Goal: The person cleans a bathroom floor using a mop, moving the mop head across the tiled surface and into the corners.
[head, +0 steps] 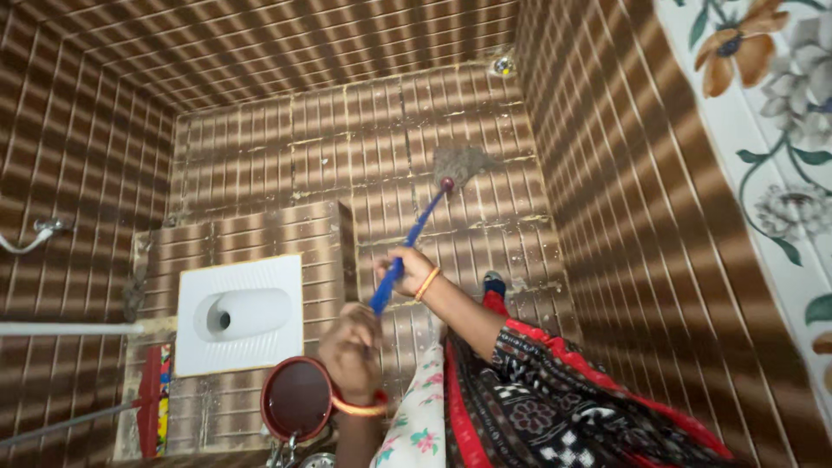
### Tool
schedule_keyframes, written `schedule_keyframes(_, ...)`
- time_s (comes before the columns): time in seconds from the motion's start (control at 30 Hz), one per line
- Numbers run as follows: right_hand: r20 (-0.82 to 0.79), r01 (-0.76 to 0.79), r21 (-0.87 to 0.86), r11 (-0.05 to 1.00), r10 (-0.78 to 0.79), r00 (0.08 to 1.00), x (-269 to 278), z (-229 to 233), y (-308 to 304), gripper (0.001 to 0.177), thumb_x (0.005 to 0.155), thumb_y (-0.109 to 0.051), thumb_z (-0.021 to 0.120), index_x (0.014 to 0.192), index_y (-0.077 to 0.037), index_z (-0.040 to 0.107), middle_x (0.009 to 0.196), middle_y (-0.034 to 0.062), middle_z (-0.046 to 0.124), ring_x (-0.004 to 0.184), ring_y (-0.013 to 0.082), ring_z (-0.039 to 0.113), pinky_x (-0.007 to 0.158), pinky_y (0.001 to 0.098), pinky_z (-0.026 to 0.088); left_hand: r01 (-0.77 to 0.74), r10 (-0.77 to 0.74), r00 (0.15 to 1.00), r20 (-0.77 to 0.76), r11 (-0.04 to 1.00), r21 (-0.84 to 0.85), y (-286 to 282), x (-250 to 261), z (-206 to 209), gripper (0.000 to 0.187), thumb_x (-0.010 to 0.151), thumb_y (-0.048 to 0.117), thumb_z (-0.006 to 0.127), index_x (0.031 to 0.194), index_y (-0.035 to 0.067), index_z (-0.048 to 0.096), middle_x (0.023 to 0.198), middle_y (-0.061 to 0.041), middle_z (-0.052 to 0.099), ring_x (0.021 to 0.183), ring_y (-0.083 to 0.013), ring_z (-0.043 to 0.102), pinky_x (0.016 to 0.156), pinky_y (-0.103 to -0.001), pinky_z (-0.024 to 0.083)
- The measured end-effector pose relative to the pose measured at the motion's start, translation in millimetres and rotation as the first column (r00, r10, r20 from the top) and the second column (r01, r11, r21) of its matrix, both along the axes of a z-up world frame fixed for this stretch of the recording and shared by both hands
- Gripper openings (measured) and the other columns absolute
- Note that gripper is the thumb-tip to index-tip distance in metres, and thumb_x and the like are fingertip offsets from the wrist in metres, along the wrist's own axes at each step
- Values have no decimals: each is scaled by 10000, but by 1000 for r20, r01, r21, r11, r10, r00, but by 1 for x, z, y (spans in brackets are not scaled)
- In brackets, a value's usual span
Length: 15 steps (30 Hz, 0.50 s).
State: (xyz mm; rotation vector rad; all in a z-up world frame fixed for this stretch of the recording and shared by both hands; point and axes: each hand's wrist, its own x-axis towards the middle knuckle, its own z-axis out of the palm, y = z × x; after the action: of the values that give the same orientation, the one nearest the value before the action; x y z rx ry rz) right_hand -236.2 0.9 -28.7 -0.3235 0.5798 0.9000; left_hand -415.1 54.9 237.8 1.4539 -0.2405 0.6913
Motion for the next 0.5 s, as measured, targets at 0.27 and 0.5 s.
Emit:
schedule_keyframes(0.27, -22, -30, 7, 1000, 30, 999, 14, -81, -28, 183, 971, -59, 582, 809, -108, 513, 641, -35, 489, 533, 72, 476, 519, 254, 437, 82, -90, 994, 57, 988, 133, -37, 20, -8, 472, 1021, 283, 491, 603, 87, 395, 544, -42, 452, 491, -203, 444, 645, -381, 447)
schedule_keyframes(0.5, 108, -124, -51, 991, 128, 986, 119, -83, -65, 140, 995, -201, 593, 906, -96, 564, 674, -35, 529, 548, 84, 502, 538, 282, 469, 91, -119, 989, 87, 957, 275, -58, 115, -82, 320, 913, 199, 502, 636, 60, 423, 615, -90, 473, 567, -265, 494, 667, -419, 477)
